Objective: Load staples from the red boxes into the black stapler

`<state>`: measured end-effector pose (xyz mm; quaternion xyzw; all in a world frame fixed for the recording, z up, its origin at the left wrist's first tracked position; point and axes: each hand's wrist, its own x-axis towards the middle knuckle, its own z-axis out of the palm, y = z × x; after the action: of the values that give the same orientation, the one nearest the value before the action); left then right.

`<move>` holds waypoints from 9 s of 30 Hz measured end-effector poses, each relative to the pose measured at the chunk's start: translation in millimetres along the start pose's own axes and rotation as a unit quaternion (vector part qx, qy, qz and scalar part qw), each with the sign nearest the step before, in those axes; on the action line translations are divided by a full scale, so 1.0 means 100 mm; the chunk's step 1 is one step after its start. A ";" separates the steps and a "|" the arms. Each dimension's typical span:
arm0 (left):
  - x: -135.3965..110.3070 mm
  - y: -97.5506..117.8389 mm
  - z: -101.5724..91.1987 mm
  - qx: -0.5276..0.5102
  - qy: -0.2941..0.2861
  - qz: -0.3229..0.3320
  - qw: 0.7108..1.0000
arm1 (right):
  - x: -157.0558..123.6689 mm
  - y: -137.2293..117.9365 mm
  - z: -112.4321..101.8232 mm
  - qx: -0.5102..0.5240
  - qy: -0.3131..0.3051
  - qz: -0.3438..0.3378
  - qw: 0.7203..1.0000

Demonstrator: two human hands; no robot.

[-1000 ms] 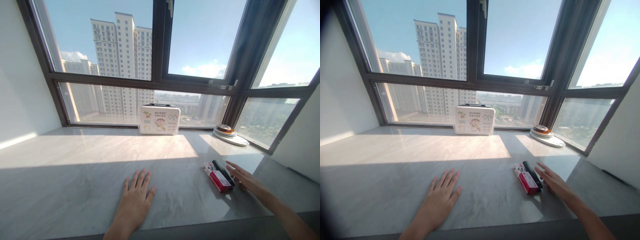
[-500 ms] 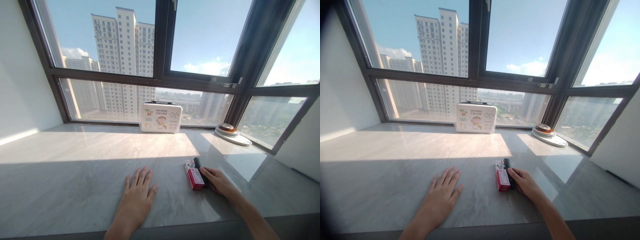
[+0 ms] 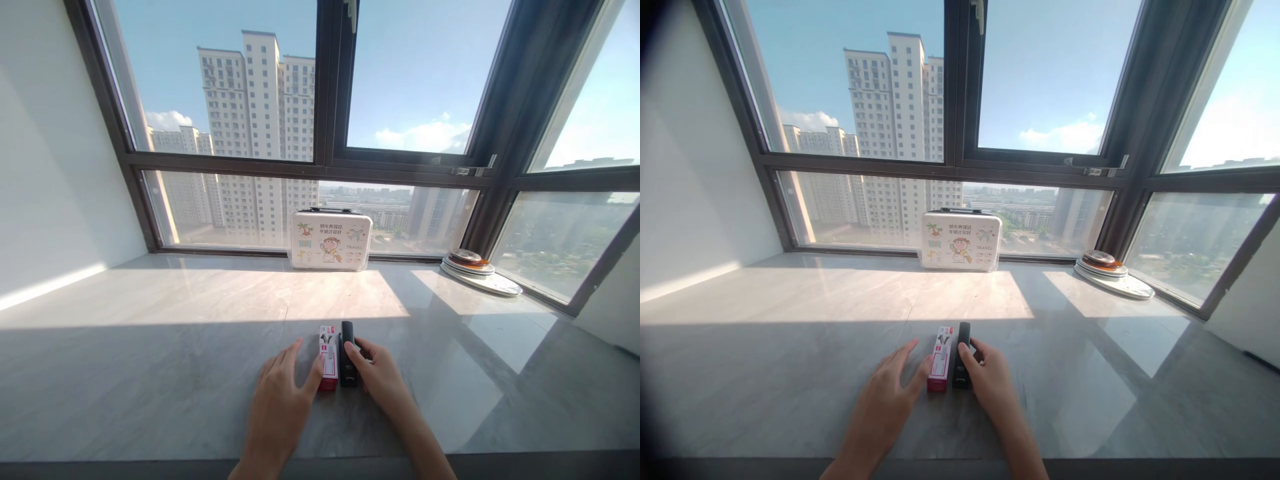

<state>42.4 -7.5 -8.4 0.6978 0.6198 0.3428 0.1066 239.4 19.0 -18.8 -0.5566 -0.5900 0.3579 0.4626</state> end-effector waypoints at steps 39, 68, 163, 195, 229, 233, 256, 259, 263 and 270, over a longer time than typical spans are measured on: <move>-0.07 -0.85 -0.58 0.173 0.071 -0.024 0.982 | -0.16 0.14 -0.25 0.013 0.014 0.039 0.999; -0.19 0.11 -0.06 0.071 -0.055 0.076 0.993 | -0.22 0.13 -0.24 0.022 0.047 -0.018 0.998; -0.12 -0.33 -0.36 -0.098 -0.180 0.117 0.972 | -0.37 -0.41 0.25 -0.104 -0.060 0.004 0.993; -0.19 -0.34 -0.37 -0.177 -0.114 0.142 0.967 | -0.35 -0.47 0.14 0.017 -0.165 0.064 0.984; -0.20 -0.39 -0.36 -0.158 -0.117 0.051 0.979 | -0.60 -0.44 -0.14 -0.321 -0.061 -0.051 0.944; -0.22 -0.36 -0.35 -0.068 -0.131 0.055 0.988 | -0.56 -0.22 -0.45 -0.366 0.002 0.012 0.931; -0.34 -0.06 -0.23 -0.031 -0.100 0.075 0.992 | -0.56 0.10 -0.80 -0.242 0.079 0.104 0.961; -0.34 -0.04 -0.20 -0.011 -0.090 0.077 0.993 | -0.47 0.16 -0.92 -0.101 0.069 0.132 0.984; -0.33 -0.02 -0.15 0.023 -0.078 0.075 0.994 | -0.33 0.07 -0.81 -0.016 0.035 0.073 0.997; -0.31 0.04 -0.18 0.081 -0.078 0.067 0.991 | -0.04 -0.29 -0.47 0.016 -0.042 -0.058 0.997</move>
<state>35.1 -42.3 -3.5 0.7685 0.5873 0.2427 0.0747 273.6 6.8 22.9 -0.4980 -0.6347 0.3630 0.4662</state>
